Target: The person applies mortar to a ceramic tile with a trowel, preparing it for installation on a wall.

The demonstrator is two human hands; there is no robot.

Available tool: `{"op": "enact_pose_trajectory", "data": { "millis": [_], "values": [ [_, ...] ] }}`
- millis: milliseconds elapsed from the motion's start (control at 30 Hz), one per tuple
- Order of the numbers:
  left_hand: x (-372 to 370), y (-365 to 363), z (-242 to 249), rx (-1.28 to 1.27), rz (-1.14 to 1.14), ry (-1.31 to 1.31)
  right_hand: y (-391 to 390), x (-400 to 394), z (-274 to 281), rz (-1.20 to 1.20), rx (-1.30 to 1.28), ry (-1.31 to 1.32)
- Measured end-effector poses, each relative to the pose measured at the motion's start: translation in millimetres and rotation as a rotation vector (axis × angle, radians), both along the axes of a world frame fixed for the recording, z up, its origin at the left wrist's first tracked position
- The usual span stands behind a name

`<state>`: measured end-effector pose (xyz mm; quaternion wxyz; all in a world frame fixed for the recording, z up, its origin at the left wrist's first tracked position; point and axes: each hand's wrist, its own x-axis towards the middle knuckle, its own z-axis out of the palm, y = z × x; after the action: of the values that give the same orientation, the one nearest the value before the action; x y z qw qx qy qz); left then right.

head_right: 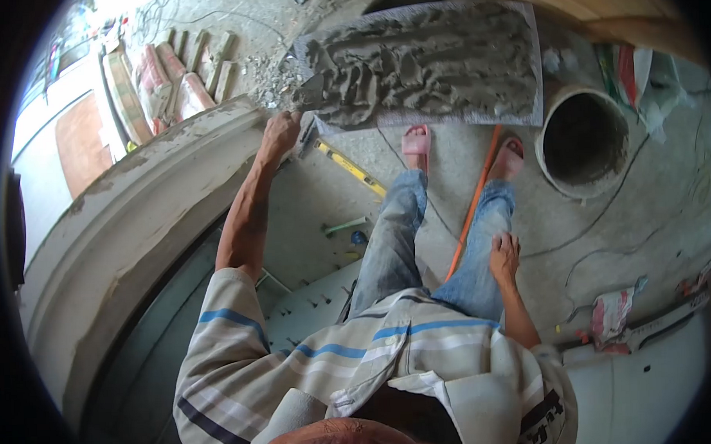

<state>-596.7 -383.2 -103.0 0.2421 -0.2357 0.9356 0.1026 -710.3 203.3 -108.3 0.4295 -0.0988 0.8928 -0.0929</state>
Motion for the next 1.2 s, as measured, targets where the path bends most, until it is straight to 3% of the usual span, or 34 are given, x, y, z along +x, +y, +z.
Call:
{"op": "enact_pose_trajectory", "data": {
  "millis": [33, 100, 167, 233, 333, 367, 400, 433, 467, 500, 533, 567, 633, 733, 833, 933, 967, 1000, 1033, 1067, 1100, 1167, 1200],
  "values": [
    [3.2, 5.9, 6.3, 0.016, -0.017, -0.013, -1.1, 5.1, 0.4, -0.017, 0.016, -0.013],
    [-11.5, 23.8, 15.0, 0.309, 0.575, -0.254, -3.0, -8.5, -1.9, 0.011, 0.006, 0.028],
    [16.2, 42.7, -6.3, 0.269, 0.381, -0.045, -5.3, -22.6, 5.0, -0.043, 0.043, 0.004],
    [-24.7, 101.9, 34.4, 0.375, 0.858, -0.099, -13.5, -27.2, 14.1, -0.090, 0.053, -0.041],
    [-84.8, 196.5, 68.7, 0.588, 0.957, -0.293, -24.3, -47.2, 27.6, -0.093, 0.197, -0.060],
    [-72.9, 223.3, 33.5, 0.631, 0.260, -0.187, -18.3, -50.6, 24.5, -0.090, 0.184, -0.053],
    [-101.8, 260.5, 43.3, 0.670, -0.006, 0.081, -11.0, -50.3, 18.1, -0.083, 0.171, -0.068],
    [-123.0, 304.5, 35.5, 0.778, 0.195, 0.153, -4.4, -51.1, 15.4, -0.075, 0.159, -0.088],
    [-179.4, 332.7, 59.4, 0.938, 0.429, -0.204, -1.3, -54.9, 15.5, -0.094, 0.183, -0.088],
    [-192.1, 366.3, 42.2, 1.039, 0.419, -0.024, 3.1, -57.2, 15.2, -0.083, 0.167, -0.086],
    [-225.3, 393.7, 42.4, 1.052, 0.492, -0.035, 7.7, -59.1, 14.2, -0.093, 0.154, -0.087],
    [-226.5, 440.0, -24.3, 0.816, 0.079, 0.281, 12.5, -63.3, 12.2, -0.102, 0.144, -0.084],
    [-286.0, 467.1, -21.2, 0.883, 0.020, 0.081, 14.4, -76.2, 18.2, -0.075, 0.127, -0.054],
    [-318.5, 497.0, 3.8, 0.937, 0.104, 0.071, 24.5, -88.5, 18.3, -0.162, 0.152, -0.106],
    [-297.0, 466.5, 51.5, 1.018, 0.252, 0.138, 53.8, -94.2, -18.0, 0.156, -0.124, -0.034],
    [-221.5, 402.3, 39.0, 0.891, 0.413, 0.065, 37.2, -102.6, -15.9, 0.135, -0.019, -0.084],
    [-195.0, 364.7, 55.3, 0.790, 0.538, 0.156, 22.5, -105.8, -12.5, 0.164, -0.028, -0.085],
    [-133.1, 351.7, -17.0, 0.783, 0.469, 0.036, 7.5, -109.9, -10.1, 0.140, 0.032, -0.084],
    [-109.0, 305.0, -0.2, 0.709, 0.439, -0.286, -1.5, -114.3, -8.6, 0.106, 0.107, -0.079],
    [-34.7, 286.0, -25.9, 0.668, 0.453, 0.301, -7.6, -117.5, -23.9, 0.103, -0.005, -0.069],
    [22.9, 261.3, -68.7, 0.607, 0.581, 0.173, -14.1, -130.6, -43.0, 0.094, -0.107, -0.041],
    [52.1, 183.9, -54.8, 0.529, 0.714, -0.026, -58.4, -163.5, -51.0, -0.051, -0.156, -0.044],
    [65.8, 145.1, -44.9, 0.492, 0.774, -0.129, -77.3, -189.0, -60.4, -0.004, -0.149, 0.008]
  ]
}}
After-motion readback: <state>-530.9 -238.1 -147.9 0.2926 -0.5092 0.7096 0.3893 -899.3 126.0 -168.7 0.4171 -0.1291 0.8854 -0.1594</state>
